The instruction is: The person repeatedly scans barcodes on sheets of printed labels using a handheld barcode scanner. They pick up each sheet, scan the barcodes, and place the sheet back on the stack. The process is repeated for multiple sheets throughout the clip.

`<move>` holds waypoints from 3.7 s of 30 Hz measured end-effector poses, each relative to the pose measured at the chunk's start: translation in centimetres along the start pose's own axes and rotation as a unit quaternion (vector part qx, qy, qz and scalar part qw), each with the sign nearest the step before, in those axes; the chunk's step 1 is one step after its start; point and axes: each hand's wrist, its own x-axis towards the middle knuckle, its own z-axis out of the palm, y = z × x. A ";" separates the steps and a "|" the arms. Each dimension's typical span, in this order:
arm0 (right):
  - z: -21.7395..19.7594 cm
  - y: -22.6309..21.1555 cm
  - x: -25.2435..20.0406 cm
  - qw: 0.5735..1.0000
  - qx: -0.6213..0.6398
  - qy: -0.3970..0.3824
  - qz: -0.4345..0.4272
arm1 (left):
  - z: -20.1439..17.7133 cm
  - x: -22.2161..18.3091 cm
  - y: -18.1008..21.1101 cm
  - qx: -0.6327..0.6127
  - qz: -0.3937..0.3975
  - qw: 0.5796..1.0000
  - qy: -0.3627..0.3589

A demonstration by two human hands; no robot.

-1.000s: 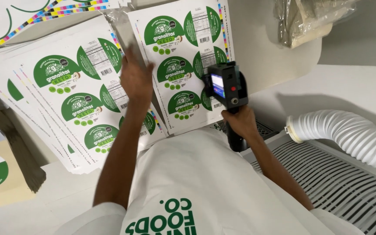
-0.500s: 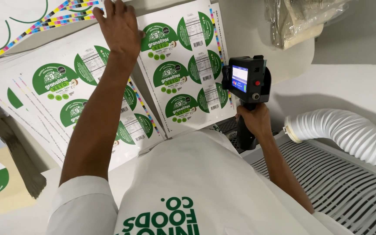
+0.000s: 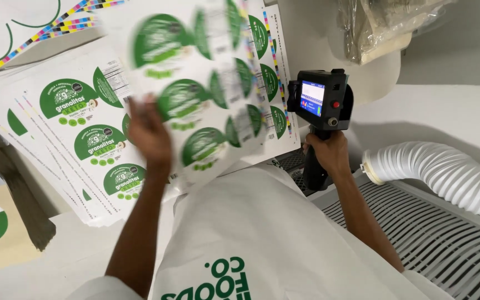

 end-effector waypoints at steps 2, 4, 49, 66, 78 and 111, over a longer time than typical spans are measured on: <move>1.2 1.3 1.0 0.999 -0.023 0.015 -0.020 | -5.5 2.4 -1.2 0.021 0.018 0.999 0.029; 2.3 2.4 1.4 0.998 -0.045 0.032 -0.040 | -10.3 4.0 -5.9 0.041 0.037 0.997 0.055; 3.7 -6.1 10.0 0.989 -0.119 -0.023 -0.086 | 5.1 1.3 5.3 0.162 -0.170 0.939 -0.250; 6.9 -12.8 14.3 0.989 -0.074 -0.051 -0.120 | 5.3 0.2 4.3 0.175 -0.092 0.964 -0.177; 3.1 -14.6 10.4 0.999 -0.012 -0.028 -0.030 | -8.9 1.8 -6.6 0.306 -0.153 0.930 0.134; -3.4 -9.4 6.4 0.974 0.223 -0.002 -0.028 | 14.0 15.2 13.0 0.396 0.125 0.775 -0.475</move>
